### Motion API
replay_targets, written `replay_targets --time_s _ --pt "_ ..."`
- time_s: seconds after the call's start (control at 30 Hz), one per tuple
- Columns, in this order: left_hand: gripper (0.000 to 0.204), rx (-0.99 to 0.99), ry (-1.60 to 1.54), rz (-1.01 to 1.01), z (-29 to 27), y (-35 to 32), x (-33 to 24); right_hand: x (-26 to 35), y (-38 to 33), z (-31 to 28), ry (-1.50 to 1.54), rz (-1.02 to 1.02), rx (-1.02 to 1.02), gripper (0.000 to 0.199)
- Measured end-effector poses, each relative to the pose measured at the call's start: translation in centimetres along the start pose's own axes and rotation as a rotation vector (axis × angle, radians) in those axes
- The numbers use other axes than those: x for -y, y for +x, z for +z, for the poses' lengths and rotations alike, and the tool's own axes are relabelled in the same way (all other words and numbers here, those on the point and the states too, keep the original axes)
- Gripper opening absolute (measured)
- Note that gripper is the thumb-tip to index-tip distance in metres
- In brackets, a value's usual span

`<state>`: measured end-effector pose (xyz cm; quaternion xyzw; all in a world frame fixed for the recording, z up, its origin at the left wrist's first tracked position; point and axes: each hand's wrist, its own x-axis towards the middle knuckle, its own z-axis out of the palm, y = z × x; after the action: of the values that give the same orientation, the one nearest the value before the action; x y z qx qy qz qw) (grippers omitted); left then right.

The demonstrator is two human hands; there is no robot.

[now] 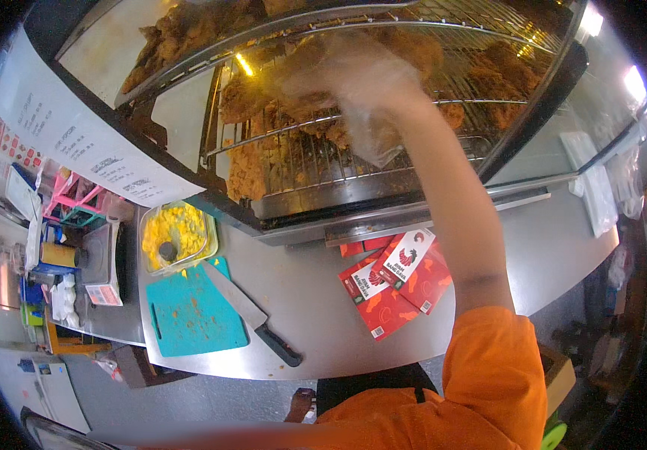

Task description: The person assembles multiple onigiri (rice balls) by placing rice, pickled vegetables, scrambled eggs, and fried chicken into red cardboard trays. They handle each component by hand and arrange the finished units in a row on the counter.

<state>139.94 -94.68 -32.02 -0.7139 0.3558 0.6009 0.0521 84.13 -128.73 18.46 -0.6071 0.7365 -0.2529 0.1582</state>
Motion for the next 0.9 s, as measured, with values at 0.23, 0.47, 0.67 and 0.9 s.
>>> replay_targets --time_s 0.23,0.47,0.67,0.9 --pt "0.024 -0.035 -0.020 -0.150 -0.4 -1.4 1.6 -0.6 2.5 1.0 0.062 -0.101 -0.246 0.059" --pt "0.026 -0.022 -0.006 -0.118 0.9 -0.3 3.8 3.9 3.6 4.3 -0.037 -0.145 -0.264 0.057" --pt "0.029 -0.023 0.069 -0.035 2.0 0.1 3.3 6.9 1.9 4.6 -0.056 -0.044 -0.216 0.051" --pt "0.030 -0.005 0.044 -0.033 1.9 -1.0 1.8 6.7 0.5 4.3 0.152 -0.021 -0.341 0.049"
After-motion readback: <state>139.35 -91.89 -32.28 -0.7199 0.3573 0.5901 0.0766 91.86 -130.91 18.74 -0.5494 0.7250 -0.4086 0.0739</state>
